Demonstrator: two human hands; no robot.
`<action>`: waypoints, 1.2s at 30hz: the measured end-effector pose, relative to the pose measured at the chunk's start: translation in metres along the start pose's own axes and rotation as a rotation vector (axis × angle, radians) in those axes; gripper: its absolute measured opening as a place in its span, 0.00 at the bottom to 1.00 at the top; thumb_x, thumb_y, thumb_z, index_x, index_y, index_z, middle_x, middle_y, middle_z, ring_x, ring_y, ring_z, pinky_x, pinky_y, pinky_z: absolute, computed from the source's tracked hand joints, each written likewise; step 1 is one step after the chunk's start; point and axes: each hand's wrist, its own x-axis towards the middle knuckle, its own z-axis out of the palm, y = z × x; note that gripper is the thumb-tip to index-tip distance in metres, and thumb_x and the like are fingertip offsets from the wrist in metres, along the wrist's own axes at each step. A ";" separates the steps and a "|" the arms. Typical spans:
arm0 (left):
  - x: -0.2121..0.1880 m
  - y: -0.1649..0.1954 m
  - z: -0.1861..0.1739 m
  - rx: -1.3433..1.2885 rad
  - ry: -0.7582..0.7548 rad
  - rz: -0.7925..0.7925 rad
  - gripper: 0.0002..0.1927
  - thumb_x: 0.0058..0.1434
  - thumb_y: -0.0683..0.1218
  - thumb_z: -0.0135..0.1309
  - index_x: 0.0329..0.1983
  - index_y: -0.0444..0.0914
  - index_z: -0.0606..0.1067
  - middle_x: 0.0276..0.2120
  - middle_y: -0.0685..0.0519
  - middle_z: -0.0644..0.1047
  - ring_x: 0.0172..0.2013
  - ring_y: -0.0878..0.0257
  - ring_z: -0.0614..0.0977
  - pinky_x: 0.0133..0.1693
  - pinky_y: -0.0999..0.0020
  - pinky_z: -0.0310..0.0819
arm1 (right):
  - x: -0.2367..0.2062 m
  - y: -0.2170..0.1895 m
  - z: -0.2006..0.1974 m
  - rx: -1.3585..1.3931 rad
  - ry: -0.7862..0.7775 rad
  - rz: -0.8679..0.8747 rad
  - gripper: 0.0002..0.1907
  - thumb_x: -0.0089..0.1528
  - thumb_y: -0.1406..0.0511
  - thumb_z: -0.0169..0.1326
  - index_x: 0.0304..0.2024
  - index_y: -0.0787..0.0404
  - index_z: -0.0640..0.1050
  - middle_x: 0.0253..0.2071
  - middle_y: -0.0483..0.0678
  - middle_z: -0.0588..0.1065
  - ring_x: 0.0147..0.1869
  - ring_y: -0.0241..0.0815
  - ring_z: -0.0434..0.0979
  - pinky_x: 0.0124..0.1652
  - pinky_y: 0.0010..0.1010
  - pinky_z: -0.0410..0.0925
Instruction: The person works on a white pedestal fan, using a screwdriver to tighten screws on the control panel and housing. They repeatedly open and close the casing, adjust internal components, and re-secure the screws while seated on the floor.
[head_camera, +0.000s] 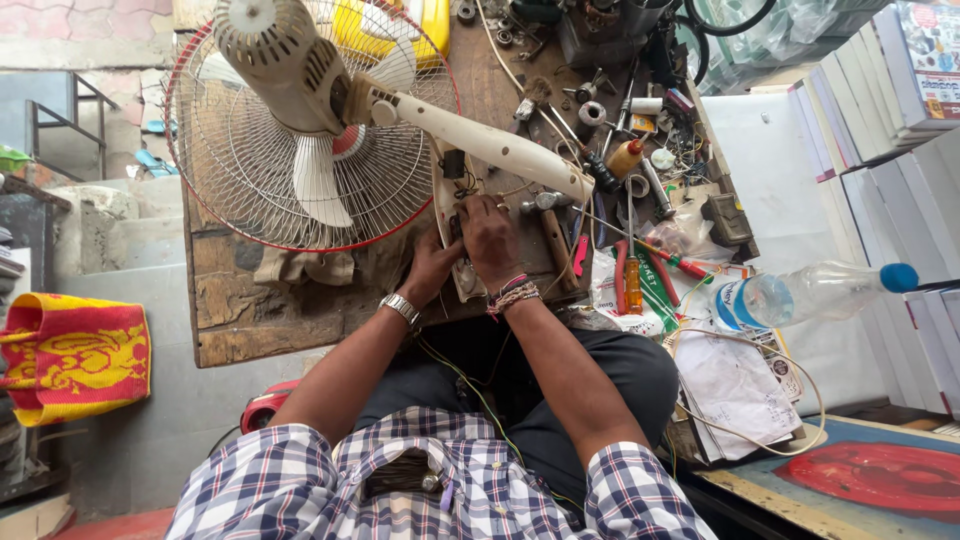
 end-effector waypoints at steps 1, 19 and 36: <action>0.001 -0.001 -0.001 0.011 0.006 0.001 0.19 0.64 0.42 0.58 0.57 0.34 0.72 0.44 0.55 0.79 0.42 0.70 0.79 0.43 0.73 0.77 | 0.000 0.000 0.002 -0.011 0.000 -0.004 0.07 0.63 0.68 0.57 0.43 0.61 0.75 0.42 0.53 0.77 0.49 0.56 0.77 0.50 0.44 0.69; 0.020 -0.013 -0.018 -0.008 0.009 -0.082 0.13 0.66 0.43 0.58 0.50 0.32 0.74 0.37 0.55 0.79 0.35 0.70 0.78 0.37 0.72 0.75 | -0.006 0.010 0.033 -0.016 -0.008 -0.053 0.12 0.63 0.71 0.55 0.50 0.62 0.79 0.51 0.51 0.77 0.54 0.52 0.79 0.54 0.40 0.72; 0.000 -0.030 -0.032 -0.001 -0.010 -0.047 0.13 0.65 0.41 0.58 0.51 0.33 0.73 0.38 0.56 0.78 0.36 0.70 0.77 0.38 0.72 0.75 | -0.022 0.004 0.044 0.014 -0.070 0.089 0.12 0.60 0.72 0.54 0.46 0.62 0.80 0.47 0.52 0.75 0.51 0.53 0.77 0.53 0.42 0.70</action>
